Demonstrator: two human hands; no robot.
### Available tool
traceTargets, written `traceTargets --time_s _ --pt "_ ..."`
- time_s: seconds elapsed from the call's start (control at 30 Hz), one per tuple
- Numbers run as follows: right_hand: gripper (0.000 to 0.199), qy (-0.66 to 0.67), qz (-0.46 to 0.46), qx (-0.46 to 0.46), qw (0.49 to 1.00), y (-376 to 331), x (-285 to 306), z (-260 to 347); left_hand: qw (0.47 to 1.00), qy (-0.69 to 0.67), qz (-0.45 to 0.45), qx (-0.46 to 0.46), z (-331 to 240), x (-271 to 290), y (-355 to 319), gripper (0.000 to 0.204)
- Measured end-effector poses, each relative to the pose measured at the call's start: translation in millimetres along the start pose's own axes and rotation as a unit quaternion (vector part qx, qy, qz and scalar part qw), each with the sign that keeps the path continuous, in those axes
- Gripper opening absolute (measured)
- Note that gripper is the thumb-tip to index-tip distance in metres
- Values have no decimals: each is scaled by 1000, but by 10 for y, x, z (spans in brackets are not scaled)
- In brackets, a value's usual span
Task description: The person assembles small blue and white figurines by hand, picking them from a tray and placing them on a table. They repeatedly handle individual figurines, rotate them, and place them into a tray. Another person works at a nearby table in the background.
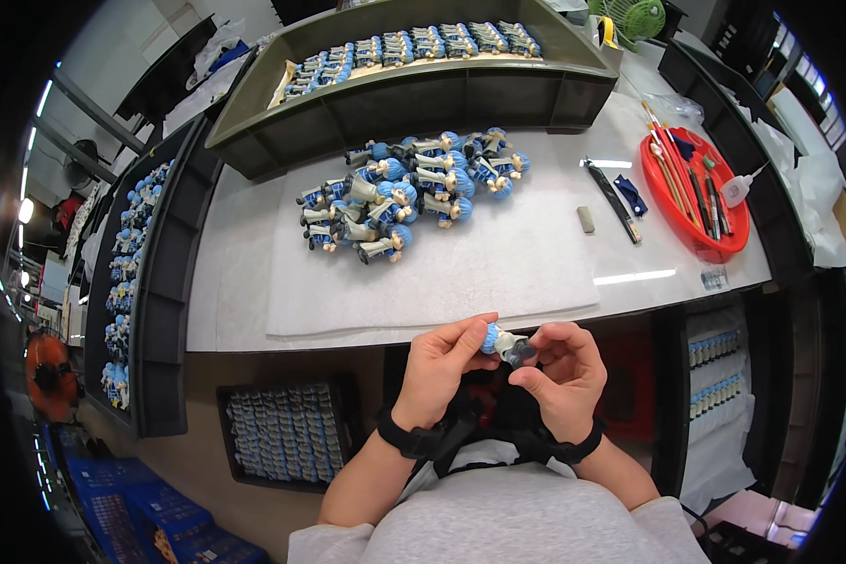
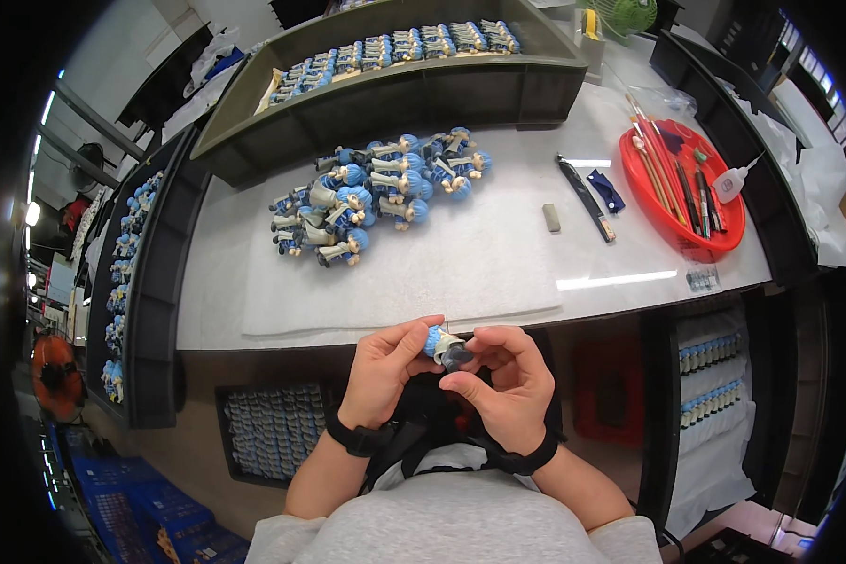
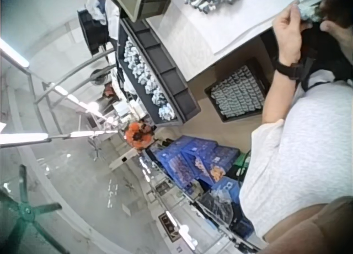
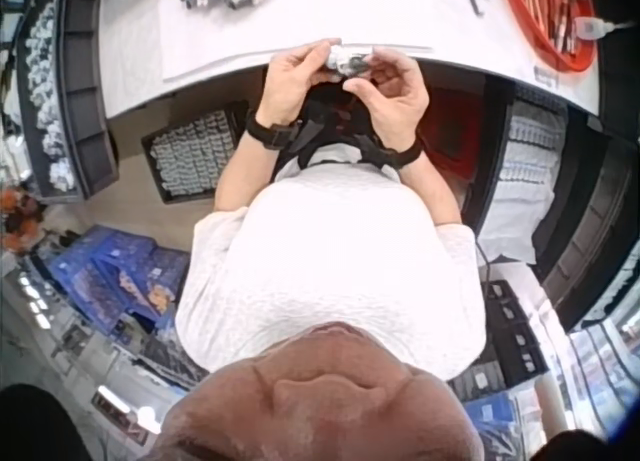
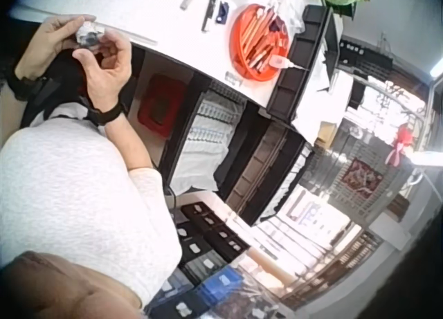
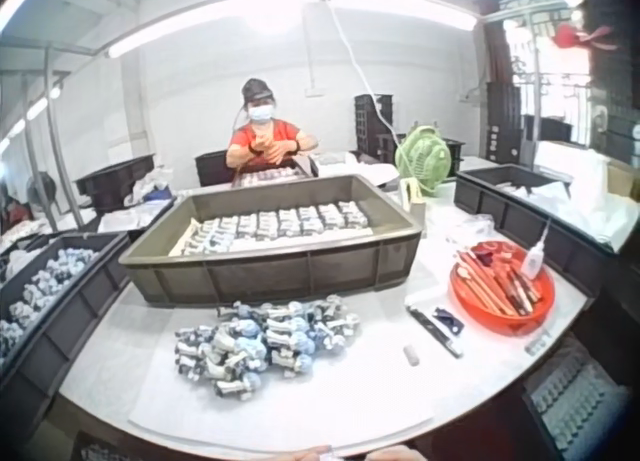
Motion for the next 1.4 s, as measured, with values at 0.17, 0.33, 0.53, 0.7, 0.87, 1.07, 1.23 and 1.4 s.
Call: traceTargets --time_s 0.17,0.33,0.53,0.7,0.87,1.07,1.23,1.4 --pt "50 -2 -4 1 1000 31 27 1 1000 14 17 13 24 -30 37 32" --pt "46 15 3 -14 1000 67 -36 50 999 5 32 43 13 -57 -25 36" --pt "45 11 -3 2 1000 99 76 65 996 19 91 3 -13 -212 16 40" --pt "45 -15 6 9 1000 -1 122 74 997 -11 53 -53 -78 -183 -33 33" --pt "44 -26 18 -13 999 14 252 75 992 47 42 -105 -143 -261 -11 30" --pt "26 -161 94 -31 982 120 557 219 954 211 82 -197 -69 -635 -73 33" --pt "29 -295 47 -1 954 0 1568 754 953 256 61 -150 108 -862 77 32" --pt "35 -413 -255 -31 873 -707 3355 1542 942 307 10 -138 105 -932 179 24"
Point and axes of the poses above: each hand's wrist, its own y-axis towards the middle knuckle, its own x-axis out of the back of the hand, z = x × y, the point moved 6 cm from there along y, towards the middle knuckle, and after that the axes turned 12 degrees about x, right-handed, at the moved point
